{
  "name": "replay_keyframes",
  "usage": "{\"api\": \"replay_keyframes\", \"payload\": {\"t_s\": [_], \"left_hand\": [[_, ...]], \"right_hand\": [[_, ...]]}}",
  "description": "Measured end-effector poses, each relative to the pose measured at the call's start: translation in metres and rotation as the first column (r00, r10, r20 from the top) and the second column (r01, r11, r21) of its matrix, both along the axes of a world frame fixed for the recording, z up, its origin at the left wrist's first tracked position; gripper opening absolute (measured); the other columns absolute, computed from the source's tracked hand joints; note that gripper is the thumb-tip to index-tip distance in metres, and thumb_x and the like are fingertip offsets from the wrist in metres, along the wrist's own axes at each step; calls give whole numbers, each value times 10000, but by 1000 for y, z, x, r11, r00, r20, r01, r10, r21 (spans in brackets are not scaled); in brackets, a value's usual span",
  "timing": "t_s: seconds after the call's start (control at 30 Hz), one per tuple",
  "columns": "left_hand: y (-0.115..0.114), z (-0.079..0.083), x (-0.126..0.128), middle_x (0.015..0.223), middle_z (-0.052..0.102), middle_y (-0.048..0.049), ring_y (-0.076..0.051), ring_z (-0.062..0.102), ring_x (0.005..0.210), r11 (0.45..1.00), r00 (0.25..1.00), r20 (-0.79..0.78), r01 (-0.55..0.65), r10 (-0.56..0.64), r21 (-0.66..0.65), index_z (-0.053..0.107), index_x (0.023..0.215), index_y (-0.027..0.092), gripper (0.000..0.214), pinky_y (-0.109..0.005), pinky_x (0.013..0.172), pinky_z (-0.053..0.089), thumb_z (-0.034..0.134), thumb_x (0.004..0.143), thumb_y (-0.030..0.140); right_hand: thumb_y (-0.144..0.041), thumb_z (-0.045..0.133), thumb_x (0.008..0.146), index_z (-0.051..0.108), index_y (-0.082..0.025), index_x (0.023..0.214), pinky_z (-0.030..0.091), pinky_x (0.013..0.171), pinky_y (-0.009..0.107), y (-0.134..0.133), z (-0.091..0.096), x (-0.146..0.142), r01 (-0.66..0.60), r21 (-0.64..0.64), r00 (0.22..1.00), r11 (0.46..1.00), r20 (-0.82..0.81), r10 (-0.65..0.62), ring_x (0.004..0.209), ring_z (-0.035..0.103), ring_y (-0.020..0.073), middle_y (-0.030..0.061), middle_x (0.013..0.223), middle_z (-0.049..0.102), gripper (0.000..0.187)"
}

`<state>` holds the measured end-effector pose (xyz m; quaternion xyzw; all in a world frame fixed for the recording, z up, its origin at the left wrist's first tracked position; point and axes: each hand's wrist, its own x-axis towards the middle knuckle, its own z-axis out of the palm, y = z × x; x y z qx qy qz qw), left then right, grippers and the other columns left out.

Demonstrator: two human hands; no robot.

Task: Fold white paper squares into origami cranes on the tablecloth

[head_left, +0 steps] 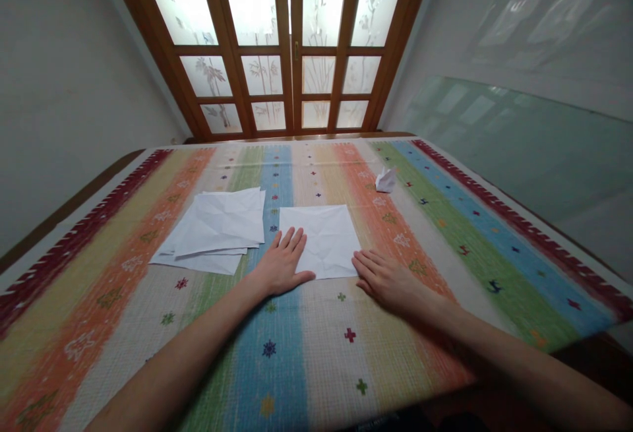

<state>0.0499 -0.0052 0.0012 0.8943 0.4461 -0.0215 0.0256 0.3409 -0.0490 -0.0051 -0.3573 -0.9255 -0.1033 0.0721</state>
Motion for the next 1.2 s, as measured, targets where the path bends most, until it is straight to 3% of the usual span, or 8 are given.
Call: {"api": "replay_keyframes", "payload": {"t_s": [0.17,0.53,0.73,0.83,0.9,1.03,1.1,1.2], "left_hand": [[-1,3,-3,1575,253,-159,-336,153,1476,998,998,5,58,-58,11,264,1507,137,868,-533,1162,162,352,865,713],[-7,9,-9,1561,294,-158,-356,160,1470,983,983,51,181,-179,-38,286,1500,180,977,-566,1158,131,379,768,820],[-10,15,-14,1569,284,-131,-308,178,1475,974,979,106,186,-173,-127,263,1503,175,909,-529,1183,121,499,805,708],[-12,18,-19,1555,316,-138,-294,238,1460,969,968,181,202,-175,-142,283,1496,171,952,-503,1192,149,592,758,686],[-13,18,-22,1534,366,-122,-274,296,1441,971,952,255,205,-170,-119,330,1479,198,858,-486,1192,189,616,782,609],[-9,15,-27,1333,611,-72,-200,493,1312,986,824,553,165,-126,-20,587,1274,242,381,-433,1112,363,456,928,337],[-3,15,-26,1169,704,-76,-197,600,1180,995,684,725,102,-80,14,678,1109,228,325,-414,1024,447,406,951,309],[7,19,-21,989,751,-72,-215,682,956,999,523,852,9,25,-35,719,940,203,285,-371,870,514,492,914,374]], "right_hand": [[-56,443,895,662,-78,1080,534,755,362,6,11,0,-163,91,985,982,63,158,876,694,244,179,1014,720,287],[-95,465,913,638,-106,1067,403,600,309,7,25,-14,-158,222,980,962,155,125,648,598,185,67,747,662,232],[-81,420,925,662,-130,1036,405,632,313,17,43,-15,-96,292,995,952,32,91,684,572,191,77,753,661,270],[-92,425,908,676,-135,1008,417,650,311,23,50,-12,21,304,991,953,-130,20,710,573,195,95,803,676,274],[-107,439,883,681,-131,992,430,656,313,26,56,-11,97,273,964,957,-265,-22,718,578,200,99,804,675,266],[-120,445,827,689,-164,964,465,649,303,31,71,-10,127,91,839,988,-541,-58,700,594,183,69,786,669,284],[-125,461,798,694,-201,944,477,643,296,32,80,-10,99,29,740,995,-671,-54,676,596,167,38,767,664,286],[-127,488,782,696,-239,922,478,612,279,34,95,-10,79,-15,535,997,-843,-55,645,591,149,0,724,643,275]]}}
